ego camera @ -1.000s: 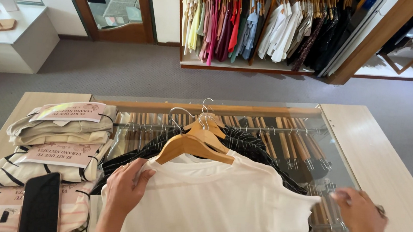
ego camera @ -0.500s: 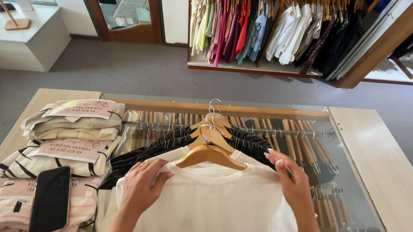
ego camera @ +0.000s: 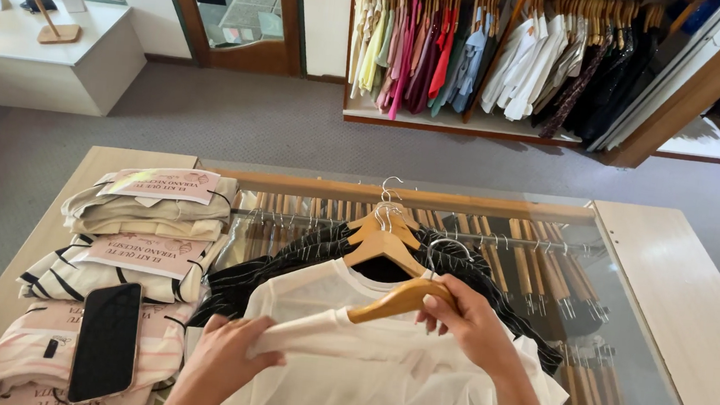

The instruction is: Hanging various garments onto wooden hangers on a display table in a retail environment

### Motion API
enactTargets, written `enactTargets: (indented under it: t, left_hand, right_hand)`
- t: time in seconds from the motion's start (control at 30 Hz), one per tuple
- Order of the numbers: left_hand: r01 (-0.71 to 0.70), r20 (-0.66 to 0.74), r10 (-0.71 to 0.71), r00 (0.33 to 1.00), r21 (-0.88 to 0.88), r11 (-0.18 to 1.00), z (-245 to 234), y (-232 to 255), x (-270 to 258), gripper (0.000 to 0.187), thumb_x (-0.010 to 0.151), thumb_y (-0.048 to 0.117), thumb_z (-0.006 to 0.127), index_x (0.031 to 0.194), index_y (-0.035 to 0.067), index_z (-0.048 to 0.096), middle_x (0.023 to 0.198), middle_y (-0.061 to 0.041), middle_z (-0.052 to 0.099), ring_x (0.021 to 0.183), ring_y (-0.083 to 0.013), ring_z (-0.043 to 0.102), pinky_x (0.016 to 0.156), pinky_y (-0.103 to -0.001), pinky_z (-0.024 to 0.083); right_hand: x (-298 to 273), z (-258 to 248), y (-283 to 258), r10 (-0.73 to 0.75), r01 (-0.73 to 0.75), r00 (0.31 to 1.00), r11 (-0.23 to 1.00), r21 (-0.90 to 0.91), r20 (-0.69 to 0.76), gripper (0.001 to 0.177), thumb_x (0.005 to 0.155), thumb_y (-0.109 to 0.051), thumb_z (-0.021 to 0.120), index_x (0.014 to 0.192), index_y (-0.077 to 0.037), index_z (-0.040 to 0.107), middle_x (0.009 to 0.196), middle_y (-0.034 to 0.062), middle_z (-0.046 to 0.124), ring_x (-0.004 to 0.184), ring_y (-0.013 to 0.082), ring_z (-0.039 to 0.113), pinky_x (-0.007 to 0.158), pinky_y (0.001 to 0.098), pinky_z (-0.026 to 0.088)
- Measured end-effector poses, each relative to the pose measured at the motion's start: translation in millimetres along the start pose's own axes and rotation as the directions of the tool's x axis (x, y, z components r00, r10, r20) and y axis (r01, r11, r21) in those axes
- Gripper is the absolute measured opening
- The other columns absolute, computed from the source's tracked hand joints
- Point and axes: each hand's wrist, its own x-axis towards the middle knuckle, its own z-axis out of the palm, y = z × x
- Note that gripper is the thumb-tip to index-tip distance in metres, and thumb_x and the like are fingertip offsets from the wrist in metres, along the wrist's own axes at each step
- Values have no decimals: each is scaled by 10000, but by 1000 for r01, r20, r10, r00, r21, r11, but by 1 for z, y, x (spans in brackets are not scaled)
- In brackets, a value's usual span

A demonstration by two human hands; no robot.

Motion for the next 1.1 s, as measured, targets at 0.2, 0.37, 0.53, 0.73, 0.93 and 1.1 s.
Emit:
enactTargets:
  t: [0.2,0.37,0.53,0.73,0.93,1.1]
  left_hand:
    - [403,433,-410,803,113,908,-4,-73,-33,326,779,713,716,935,426,719,882,77,737,1052,-136,688,888,-270,486]
    - [600,132,-693,709,402,691,-5,-85,-36,779,711,745,834,1354,538,447,1439,199,543,1436,-76,480,1156,-397,357]
    - [122,-194,-119,974,4,993,-4,18,32,870,785,766,652,1484,294,438,1500,46,503,1400,-211,435,1177,-488,236]
    - [-116,-179,69,982,-268,957,34,59,95,405,996,507,506,1242,202,608,1180,20,655,1114,-232,596,995,-425,354]
    - [85,-128,-201,971,-603,793,63,46,97,229,944,375,684,937,150,729,927,51,654,749,-128,609,690,-293,449]
    - [43,-382,-337,861,-604,796,81,22,92,183,904,316,728,862,141,761,885,39,688,844,-188,587,778,-352,457]
  right_hand:
    - [-21,-18,2,49,-47,999,983,178,-4,201,995,-183,577,923,-4,633,715,147,729,547,177,585,499,299,486]
    - [10,-11,10,75,-64,993,991,121,-90,188,991,-195,587,963,-24,658,742,121,754,579,166,611,543,291,502]
    - [51,7,30,78,-76,997,995,68,-27,167,984,-198,604,1041,-52,663,800,103,750,672,166,613,672,297,521]
    - [69,18,50,34,-37,998,997,75,44,252,1018,-255,527,1148,-65,628,835,124,760,671,157,632,653,279,540]
    - [72,15,57,153,-154,988,987,43,30,238,1008,-291,550,1017,-72,643,828,132,783,694,179,735,666,277,599]
    - [70,-14,78,247,-243,968,967,71,-40,253,1015,-214,534,1086,-21,682,1000,179,771,841,244,808,776,290,725]
